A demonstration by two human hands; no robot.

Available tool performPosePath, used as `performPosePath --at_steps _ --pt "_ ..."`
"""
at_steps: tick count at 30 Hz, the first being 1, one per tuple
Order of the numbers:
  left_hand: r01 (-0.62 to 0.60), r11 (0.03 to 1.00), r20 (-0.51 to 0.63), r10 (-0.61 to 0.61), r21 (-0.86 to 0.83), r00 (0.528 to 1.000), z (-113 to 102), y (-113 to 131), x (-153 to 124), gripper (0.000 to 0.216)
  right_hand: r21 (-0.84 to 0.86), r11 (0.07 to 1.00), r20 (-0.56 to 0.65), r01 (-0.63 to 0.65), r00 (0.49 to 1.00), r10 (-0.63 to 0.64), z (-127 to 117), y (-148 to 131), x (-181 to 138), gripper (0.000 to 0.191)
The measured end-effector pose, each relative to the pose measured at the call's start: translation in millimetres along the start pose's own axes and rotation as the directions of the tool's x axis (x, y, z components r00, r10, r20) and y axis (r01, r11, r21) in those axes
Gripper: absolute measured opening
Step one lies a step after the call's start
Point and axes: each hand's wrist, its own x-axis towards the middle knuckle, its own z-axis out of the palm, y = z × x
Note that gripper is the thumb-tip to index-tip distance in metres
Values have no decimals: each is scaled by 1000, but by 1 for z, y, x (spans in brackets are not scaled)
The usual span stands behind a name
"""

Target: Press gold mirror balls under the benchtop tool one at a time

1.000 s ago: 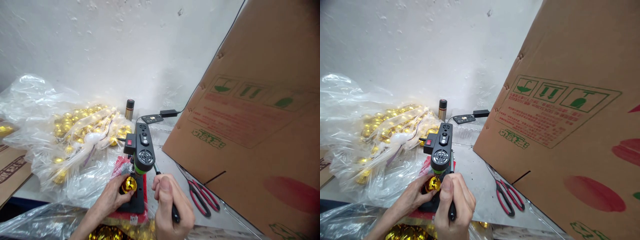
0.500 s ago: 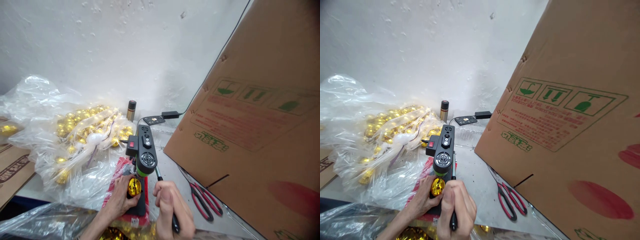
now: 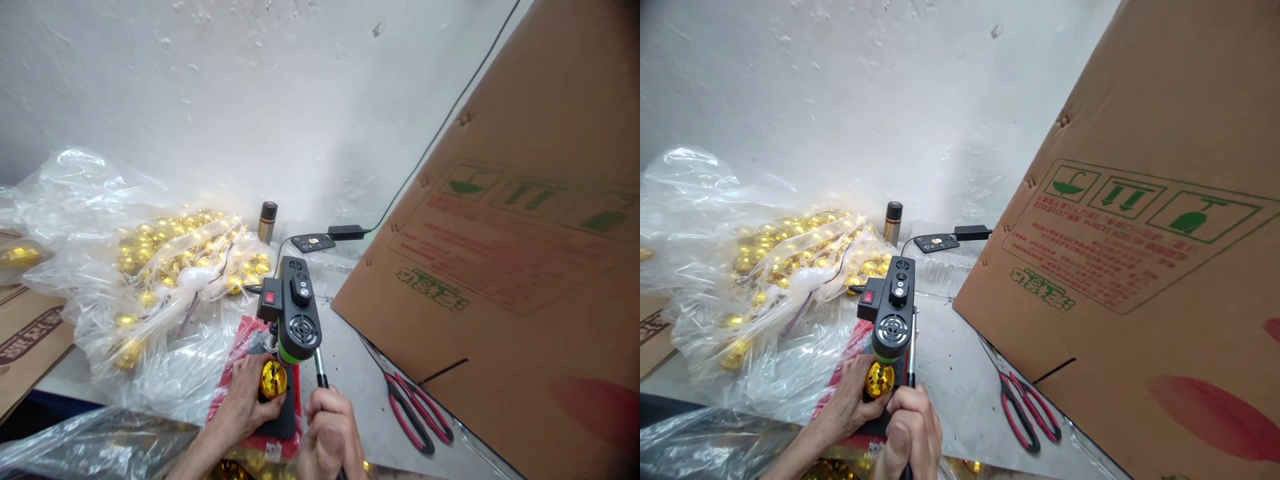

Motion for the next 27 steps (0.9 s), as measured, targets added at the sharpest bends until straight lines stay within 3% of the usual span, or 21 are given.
performPosePath --at_steps 27 --pt "7 1000 -1 -7 -1 1000 1 2 2 46 45 998 -71 36 997 -33 6 6 -8 42"
